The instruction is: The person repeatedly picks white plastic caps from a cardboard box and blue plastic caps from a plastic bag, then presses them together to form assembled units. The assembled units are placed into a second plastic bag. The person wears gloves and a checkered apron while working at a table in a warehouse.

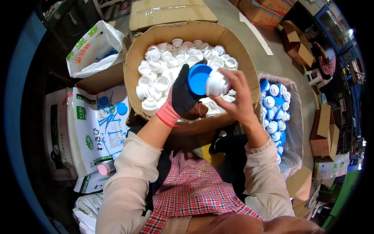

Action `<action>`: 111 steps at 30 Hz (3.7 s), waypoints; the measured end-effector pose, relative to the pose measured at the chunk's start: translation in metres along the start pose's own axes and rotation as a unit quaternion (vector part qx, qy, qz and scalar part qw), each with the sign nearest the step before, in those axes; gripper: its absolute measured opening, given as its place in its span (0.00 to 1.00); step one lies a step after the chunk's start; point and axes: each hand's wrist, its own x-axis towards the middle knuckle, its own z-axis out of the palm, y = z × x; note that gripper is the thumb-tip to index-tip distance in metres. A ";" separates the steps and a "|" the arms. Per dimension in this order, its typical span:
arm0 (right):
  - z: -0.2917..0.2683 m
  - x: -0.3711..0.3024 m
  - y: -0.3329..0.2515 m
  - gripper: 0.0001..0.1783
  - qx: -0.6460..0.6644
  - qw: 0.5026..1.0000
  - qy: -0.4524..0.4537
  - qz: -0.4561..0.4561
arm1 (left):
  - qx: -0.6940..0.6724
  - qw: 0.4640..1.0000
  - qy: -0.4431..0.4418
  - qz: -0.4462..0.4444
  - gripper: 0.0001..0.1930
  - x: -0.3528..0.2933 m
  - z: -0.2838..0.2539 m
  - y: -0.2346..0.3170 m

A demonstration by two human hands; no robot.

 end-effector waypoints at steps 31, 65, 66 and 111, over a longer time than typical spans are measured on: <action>0.001 -0.007 0.038 0.44 0.267 0.940 -0.088 0.194 | 0.088 0.986 0.008 -0.142 0.32 -0.007 0.019 0.015; 0.006 -0.028 0.091 0.10 0.292 0.935 0.057 0.194 | 0.163 0.978 -0.013 -0.129 0.29 -0.005 0.036 -0.016; 0.005 -0.028 0.090 0.10 0.285 0.938 0.055 0.189 | 0.163 0.978 -0.010 -0.133 0.29 -0.004 0.036 -0.015; -0.276 -0.502 0.332 0.25 -0.336 0.607 0.324 0.643 | 0.399 0.866 -0.094 -0.287 0.16 -0.004 0.023 -0.089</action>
